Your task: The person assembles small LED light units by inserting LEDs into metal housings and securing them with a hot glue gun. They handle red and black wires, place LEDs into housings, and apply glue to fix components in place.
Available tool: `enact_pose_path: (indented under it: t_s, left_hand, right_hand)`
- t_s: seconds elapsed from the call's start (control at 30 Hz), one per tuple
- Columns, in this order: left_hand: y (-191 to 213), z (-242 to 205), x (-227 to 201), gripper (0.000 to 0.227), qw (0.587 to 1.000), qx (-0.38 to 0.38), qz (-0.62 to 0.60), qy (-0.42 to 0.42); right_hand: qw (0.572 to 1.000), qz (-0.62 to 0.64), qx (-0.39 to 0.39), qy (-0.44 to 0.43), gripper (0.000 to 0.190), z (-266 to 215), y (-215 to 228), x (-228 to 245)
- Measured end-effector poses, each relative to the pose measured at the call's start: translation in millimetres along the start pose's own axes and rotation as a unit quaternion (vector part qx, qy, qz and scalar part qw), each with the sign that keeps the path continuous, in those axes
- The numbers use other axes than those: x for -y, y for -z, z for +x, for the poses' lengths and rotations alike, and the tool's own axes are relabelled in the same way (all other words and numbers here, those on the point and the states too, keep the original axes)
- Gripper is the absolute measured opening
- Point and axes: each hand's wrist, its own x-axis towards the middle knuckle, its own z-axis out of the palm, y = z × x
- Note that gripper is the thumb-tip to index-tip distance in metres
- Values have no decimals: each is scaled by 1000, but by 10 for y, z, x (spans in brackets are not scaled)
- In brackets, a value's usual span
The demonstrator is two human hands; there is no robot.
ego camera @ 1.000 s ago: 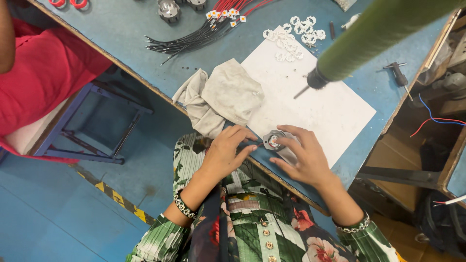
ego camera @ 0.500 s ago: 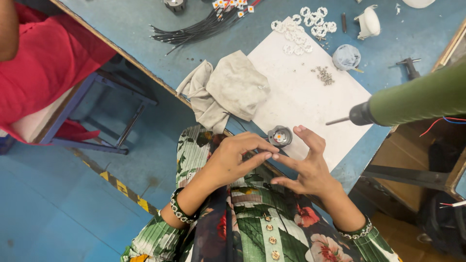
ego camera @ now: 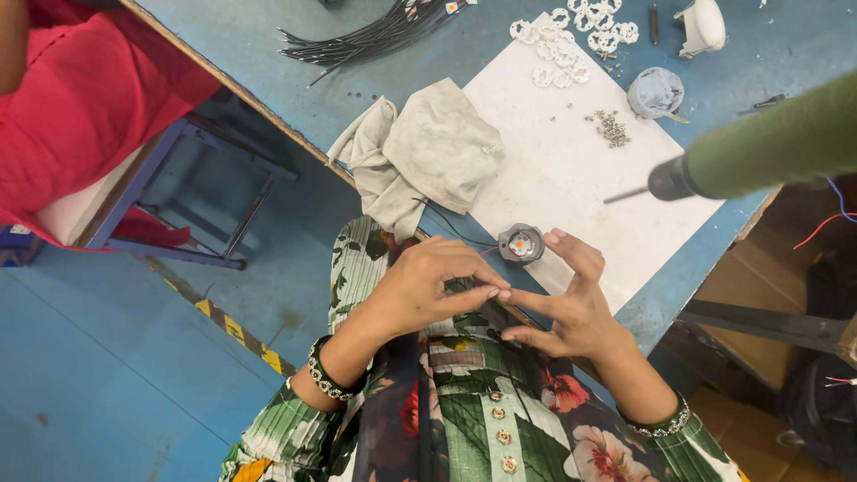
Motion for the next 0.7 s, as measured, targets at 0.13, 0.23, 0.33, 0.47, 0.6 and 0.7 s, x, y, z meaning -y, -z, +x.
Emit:
enact_pose_path:
  t_s: [0.13, 0.23, 0.33, 0.47, 0.6, 0.7]
  left_hand:
    - [3, 3, 64, 9, 997, 44, -61, 28]
    - [-20, 10, 133, 11, 975, 96, -184, 79]
    - [-91, 46, 185, 12, 929, 126, -319, 141]
    - [-79, 75, 200, 15, 957, 31, -165, 237]
    - [0, 114, 150, 24, 967, -87, 25, 238]
    - [-94, 218, 146, 22, 981, -120, 129, 76]
  right_hand:
    - [1000, 14, 0, 14, 48, -11, 11, -11]
    - [999, 19, -8, 36, 45, -22, 5, -11]
    - [999, 25, -29, 38, 48, -26, 4, 6]
    - [996, 5, -57, -74, 65, 19, 32, 39]
    - [987, 7, -25, -157, 84, 179, 7, 62]
    - [979, -55, 38, -191, 74, 266, -51, 59]
